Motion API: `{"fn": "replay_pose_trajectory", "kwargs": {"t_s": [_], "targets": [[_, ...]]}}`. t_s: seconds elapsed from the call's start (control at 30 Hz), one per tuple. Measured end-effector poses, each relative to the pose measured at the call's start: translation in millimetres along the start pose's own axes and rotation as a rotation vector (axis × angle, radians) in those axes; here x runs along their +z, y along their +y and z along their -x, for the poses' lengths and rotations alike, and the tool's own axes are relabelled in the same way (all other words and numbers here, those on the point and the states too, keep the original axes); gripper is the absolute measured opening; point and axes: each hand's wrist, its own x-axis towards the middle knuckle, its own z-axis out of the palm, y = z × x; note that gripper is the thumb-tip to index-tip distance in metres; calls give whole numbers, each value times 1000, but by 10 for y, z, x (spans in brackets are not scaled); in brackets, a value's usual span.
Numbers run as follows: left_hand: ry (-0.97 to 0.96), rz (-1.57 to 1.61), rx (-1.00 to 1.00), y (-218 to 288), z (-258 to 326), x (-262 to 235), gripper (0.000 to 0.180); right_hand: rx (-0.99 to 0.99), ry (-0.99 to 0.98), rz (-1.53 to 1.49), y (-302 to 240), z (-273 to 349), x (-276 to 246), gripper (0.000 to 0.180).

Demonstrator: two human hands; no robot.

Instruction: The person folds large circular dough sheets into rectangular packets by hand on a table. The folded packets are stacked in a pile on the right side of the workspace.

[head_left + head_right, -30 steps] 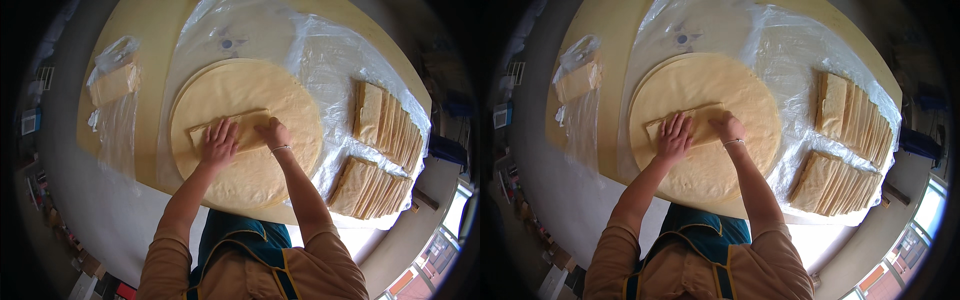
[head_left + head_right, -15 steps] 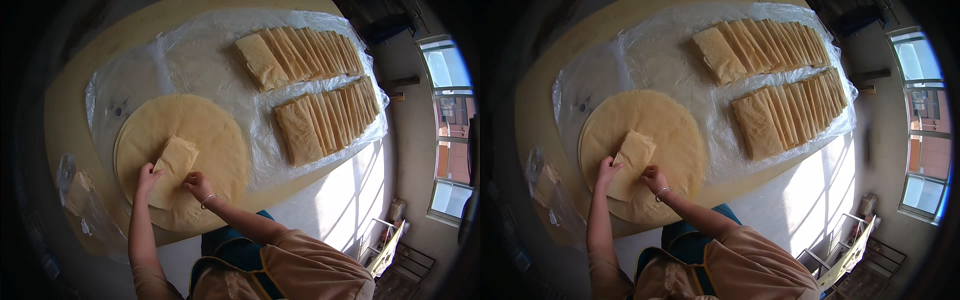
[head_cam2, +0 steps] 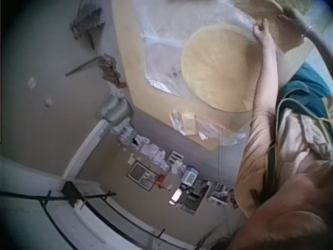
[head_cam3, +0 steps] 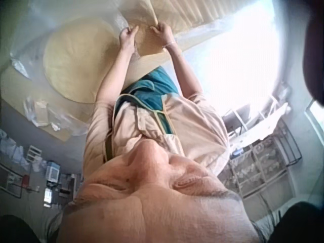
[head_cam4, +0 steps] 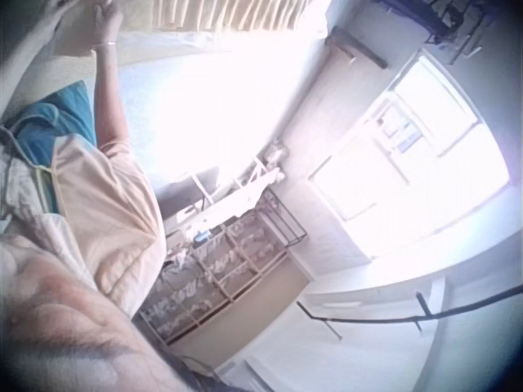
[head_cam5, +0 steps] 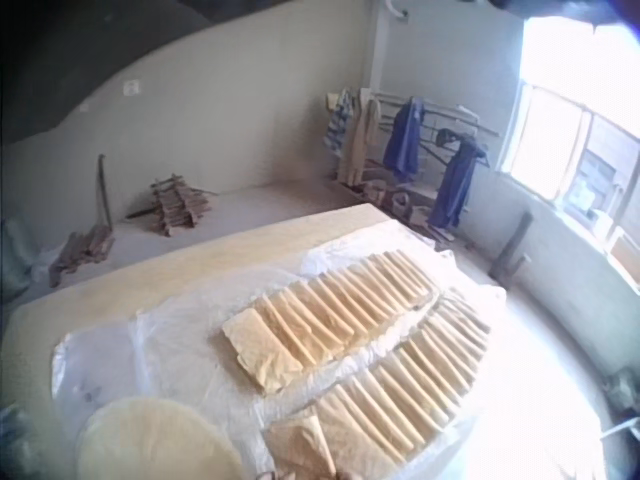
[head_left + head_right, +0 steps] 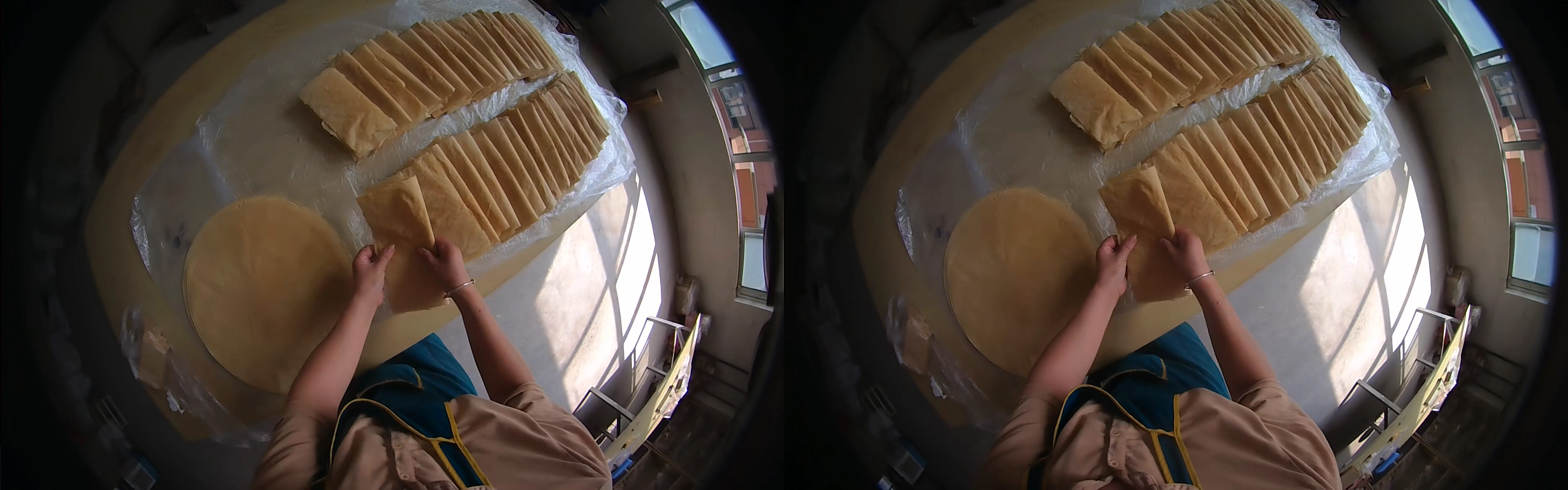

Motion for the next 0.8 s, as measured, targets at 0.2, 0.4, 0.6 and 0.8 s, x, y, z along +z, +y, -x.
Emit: {"fn": "replay_pose_trajectory", "kwargs": {"t_s": [0.2,0.4,0.6,0.8], "targets": [[336,-931,188,-69,-198,800,98,-132,24,299,225,-673,-388,23],[55,-1411,616,105,-380,832,101,-174,293,374,82,-299,-409,44],[-9,-1640,455,71,-521,824,103,-403,40,950,404,344,-331,58],[-91,-1724,362,281,-518,892,110,-506,115,869,567,297,-343,65]]}}
